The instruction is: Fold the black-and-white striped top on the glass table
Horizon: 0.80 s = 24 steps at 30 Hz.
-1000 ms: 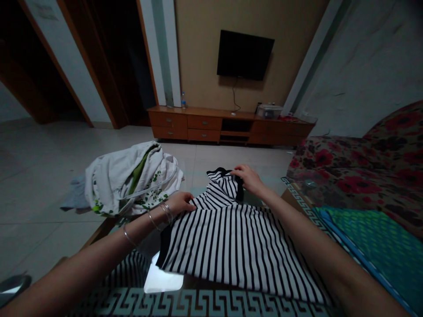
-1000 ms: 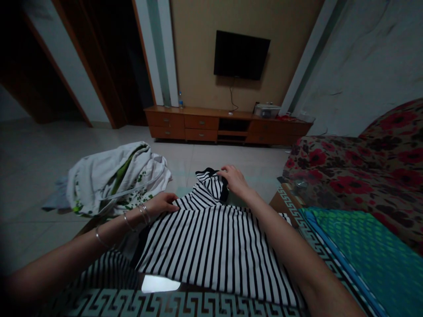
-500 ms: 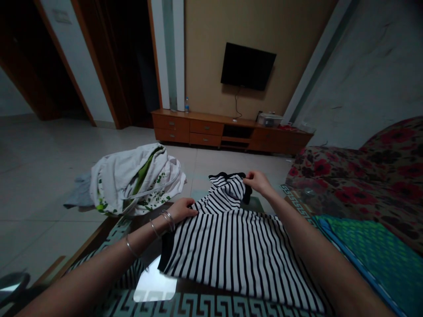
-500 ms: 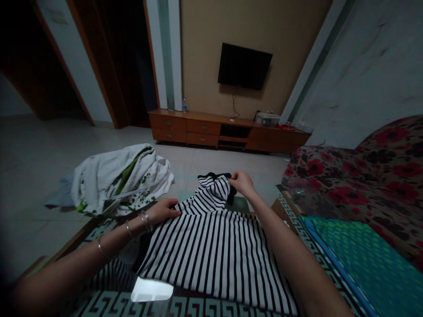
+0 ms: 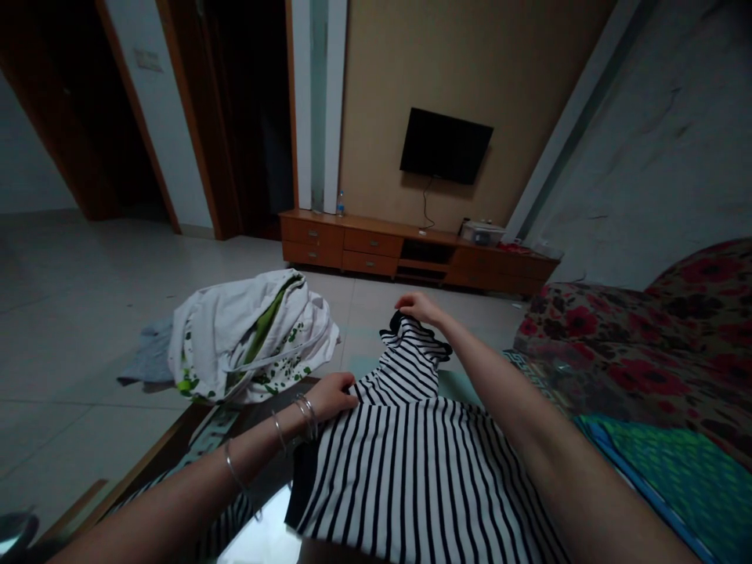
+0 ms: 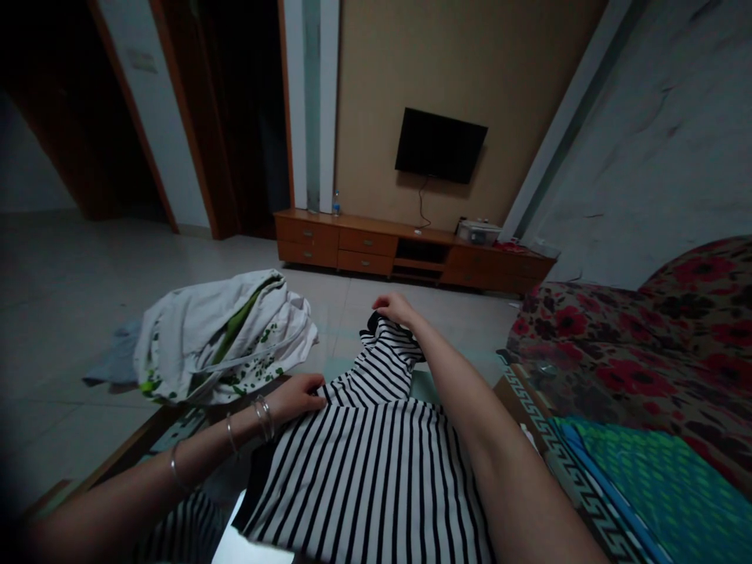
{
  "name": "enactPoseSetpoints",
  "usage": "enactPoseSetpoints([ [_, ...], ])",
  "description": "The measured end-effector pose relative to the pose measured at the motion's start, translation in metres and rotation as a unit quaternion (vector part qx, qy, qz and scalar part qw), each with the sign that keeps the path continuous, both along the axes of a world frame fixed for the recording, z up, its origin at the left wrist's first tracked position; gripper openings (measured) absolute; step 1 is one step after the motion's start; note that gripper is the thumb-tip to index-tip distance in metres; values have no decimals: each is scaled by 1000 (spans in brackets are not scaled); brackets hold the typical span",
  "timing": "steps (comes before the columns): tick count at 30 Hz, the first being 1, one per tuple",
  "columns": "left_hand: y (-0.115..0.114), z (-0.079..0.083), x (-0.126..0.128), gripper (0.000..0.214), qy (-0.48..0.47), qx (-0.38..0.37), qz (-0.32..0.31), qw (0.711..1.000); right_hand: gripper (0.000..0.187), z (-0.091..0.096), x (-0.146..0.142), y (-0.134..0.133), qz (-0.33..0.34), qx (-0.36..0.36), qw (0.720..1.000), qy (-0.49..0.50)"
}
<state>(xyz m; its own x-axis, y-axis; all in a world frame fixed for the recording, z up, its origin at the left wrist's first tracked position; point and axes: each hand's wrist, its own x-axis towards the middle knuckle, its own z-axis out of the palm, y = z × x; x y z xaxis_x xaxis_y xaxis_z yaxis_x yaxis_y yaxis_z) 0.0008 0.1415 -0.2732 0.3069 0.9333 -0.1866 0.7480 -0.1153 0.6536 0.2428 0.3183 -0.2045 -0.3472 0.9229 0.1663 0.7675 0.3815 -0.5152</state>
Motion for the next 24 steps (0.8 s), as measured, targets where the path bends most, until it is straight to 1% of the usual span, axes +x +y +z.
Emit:
enactPoseSetpoints([
  [3,-4,1,-2,10,13,5,-10,1000,20,-17,-20,10,47,-55,997,-13],
  [5,-5,1,-3,9,21,8,-11,1000,21,-30,-27,14,53,-76,995,-23],
  [8,-8,2,-3,8,26,9,-8,1000,25,-49,-29,19,31,-93,994,-46],
  [12,-9,4,-3,8,24,14,-9,1000,30,-66,-17,22,-27,-114,988,-104],
  [14,-9,4,-3,7,26,13,-9,1000,27,-69,-8,22,-62,-107,984,-127],
  [16,-8,3,-4,6,25,12,-6,1000,24,-70,2,22,-107,-80,982,-136],
  [18,-6,2,-4,6,20,14,0,1000,25,-73,10,21,-155,-47,978,-132],
  [20,-5,1,-5,5,13,17,13,1000,28,-79,13,19,-187,-24,974,-122],
  [22,-4,-1,-4,5,14,19,25,999,29,-85,12,16,-190,-16,976,-108],
  [24,-4,-1,-4,3,22,23,32,999,29,-88,12,15,-166,-21,982,-88],
])
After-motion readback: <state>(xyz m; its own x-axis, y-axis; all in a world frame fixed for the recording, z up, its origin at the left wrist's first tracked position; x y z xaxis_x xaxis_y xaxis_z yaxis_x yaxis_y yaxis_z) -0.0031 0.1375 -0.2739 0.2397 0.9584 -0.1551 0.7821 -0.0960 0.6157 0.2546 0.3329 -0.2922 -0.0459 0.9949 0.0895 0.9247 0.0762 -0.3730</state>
